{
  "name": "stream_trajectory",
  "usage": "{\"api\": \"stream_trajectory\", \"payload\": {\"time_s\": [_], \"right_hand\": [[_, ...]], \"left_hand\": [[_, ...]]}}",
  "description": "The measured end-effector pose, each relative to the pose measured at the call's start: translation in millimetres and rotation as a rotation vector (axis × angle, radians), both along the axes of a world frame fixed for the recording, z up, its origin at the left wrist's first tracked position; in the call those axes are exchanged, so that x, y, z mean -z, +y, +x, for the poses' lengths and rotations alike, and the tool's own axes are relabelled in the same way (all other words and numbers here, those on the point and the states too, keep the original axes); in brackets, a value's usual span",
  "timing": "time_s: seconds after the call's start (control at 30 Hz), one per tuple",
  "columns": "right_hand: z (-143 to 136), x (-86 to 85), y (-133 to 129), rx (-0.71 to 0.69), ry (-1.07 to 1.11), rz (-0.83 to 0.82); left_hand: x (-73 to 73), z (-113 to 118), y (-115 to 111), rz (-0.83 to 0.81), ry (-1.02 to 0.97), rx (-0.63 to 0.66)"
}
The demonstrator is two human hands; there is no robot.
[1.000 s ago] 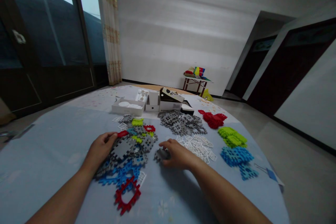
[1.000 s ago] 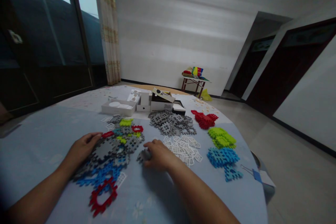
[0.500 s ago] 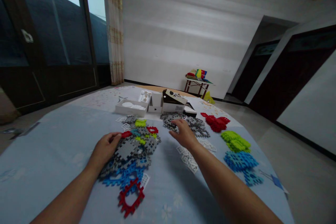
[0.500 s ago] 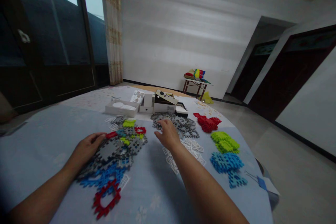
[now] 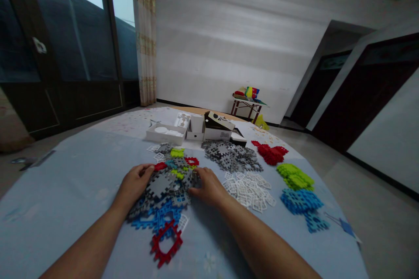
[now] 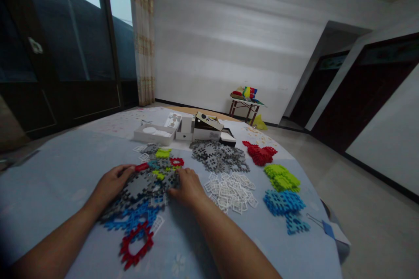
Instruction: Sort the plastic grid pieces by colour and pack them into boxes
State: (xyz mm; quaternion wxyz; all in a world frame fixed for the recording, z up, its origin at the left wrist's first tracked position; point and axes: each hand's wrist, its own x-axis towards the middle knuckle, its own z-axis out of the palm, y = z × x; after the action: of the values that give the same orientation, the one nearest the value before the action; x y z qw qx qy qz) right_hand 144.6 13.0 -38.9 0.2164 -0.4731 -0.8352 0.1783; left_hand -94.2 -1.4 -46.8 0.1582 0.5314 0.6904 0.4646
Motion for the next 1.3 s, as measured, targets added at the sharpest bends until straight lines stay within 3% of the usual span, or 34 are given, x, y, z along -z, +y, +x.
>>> {"api": "stream_trajectory", "payload": {"time_s": [0.17,0.33,0.4,0.53,0.6,0.8,1.03,1.2,1.3], "right_hand": [[10,-0.2,-5,-0.047,0.055,0.017],[39,-14.6,5,-0.105,0.030,-0.012],[51,-24.5,19,-0.026,0.050,0.037],[69,-40.8,46,0.258,0.232,0.220],[71,-41.1,50,0.303,0.273,0.255],[39,-22.6,16,0.043,0.168,0.149],[0,-24.2,-31,-0.285,0.019,0.064],[1,-13.9,-35,-0.357,-0.143,0.105],[7,-13.0,-34,-0.335,-0.070,0.096]], "left_hand": [[2.4,-2,2,0.027,-0.001,-0.006],[3.7,-4,2,0.017,0.017,0.013],[3.0,-3,2,0.006,0.017,0.010],[0.5,-2,1,-0.002,-0.001,0.015],[-0.5,-2,0,-0.012,-0.021,0.006],[1.0,-3,0,-0.005,-0.025,-0.011],[1.8,-3,-1,-0.014,-0.072,-0.029],[-0.6,-1,-2,-0.025,-0.090,-0.026],[0.6,-2,-1,-0.026,-0.081,-0.032]]}}
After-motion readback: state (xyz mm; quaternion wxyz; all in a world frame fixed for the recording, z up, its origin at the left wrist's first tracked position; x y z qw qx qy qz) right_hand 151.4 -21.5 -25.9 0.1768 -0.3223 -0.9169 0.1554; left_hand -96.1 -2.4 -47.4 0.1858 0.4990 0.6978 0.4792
